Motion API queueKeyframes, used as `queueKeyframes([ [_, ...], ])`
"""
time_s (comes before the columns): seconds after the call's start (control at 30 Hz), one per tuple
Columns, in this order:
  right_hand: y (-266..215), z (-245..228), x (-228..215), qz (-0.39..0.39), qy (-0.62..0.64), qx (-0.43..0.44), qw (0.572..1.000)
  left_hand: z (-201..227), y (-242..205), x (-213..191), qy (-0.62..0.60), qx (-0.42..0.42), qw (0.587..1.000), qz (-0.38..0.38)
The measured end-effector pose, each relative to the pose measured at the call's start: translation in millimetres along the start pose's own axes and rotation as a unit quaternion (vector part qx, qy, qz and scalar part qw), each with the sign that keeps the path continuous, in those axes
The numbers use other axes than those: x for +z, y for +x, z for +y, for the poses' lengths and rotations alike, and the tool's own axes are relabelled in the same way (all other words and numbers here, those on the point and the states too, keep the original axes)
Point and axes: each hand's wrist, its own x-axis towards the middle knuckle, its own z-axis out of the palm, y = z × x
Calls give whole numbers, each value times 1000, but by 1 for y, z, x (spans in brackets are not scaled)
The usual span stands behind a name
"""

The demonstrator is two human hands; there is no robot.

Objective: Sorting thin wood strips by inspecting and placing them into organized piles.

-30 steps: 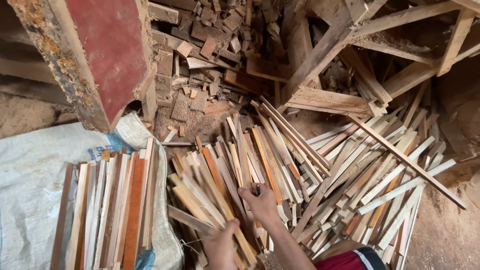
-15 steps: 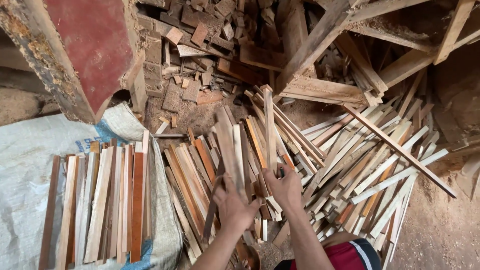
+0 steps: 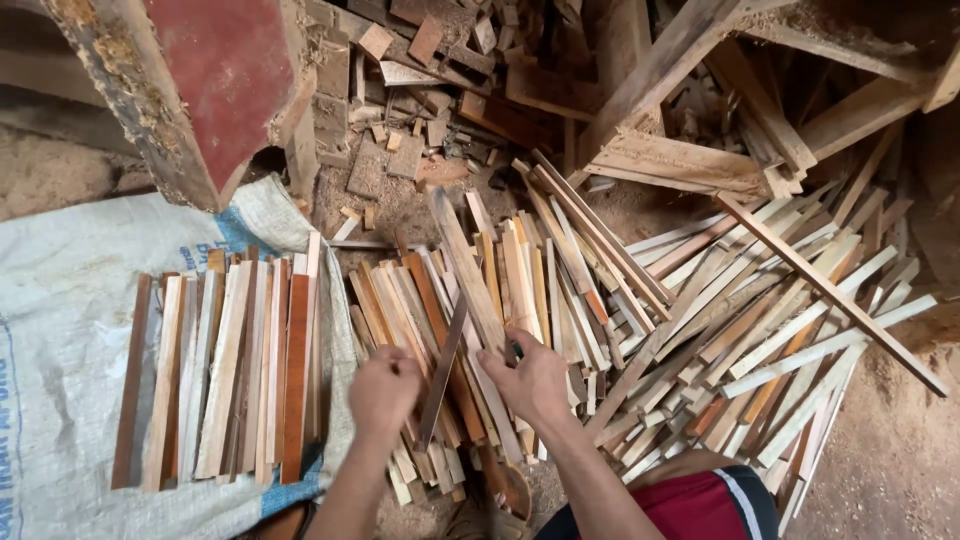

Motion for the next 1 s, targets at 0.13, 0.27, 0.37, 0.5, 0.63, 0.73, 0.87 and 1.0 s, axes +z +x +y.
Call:
queueKeyframes([
  [0.13,-4,-8,5,-9,-1,-24,1000,-70,49,31,119,-98,987,-54],
  [0.27,-2,7,20,-58,-6,-60,996,-84,23,32,140,-154,973,-96],
  [0.37,-3,2,20,-63,-6,-61,996,-104,37,34,189,-167,967,-22],
  [0.5,0,9,25,-63,-30,-66,995,-100,38,-10,244,-221,944,-33],
  [0.63,-1,7,24,-59,-5,-64,996,-114,36,-45,13,-185,974,132],
  [0.73,0,4,23,-59,10,-59,996,-102,37,-64,-87,-227,954,178],
  [0.87,2,15,29,-60,-20,-61,996,-111,34,-41,-280,-208,909,228],
  [1.0,4,19,35,-72,19,-60,995,-104,22,-4,-207,-102,951,204],
])
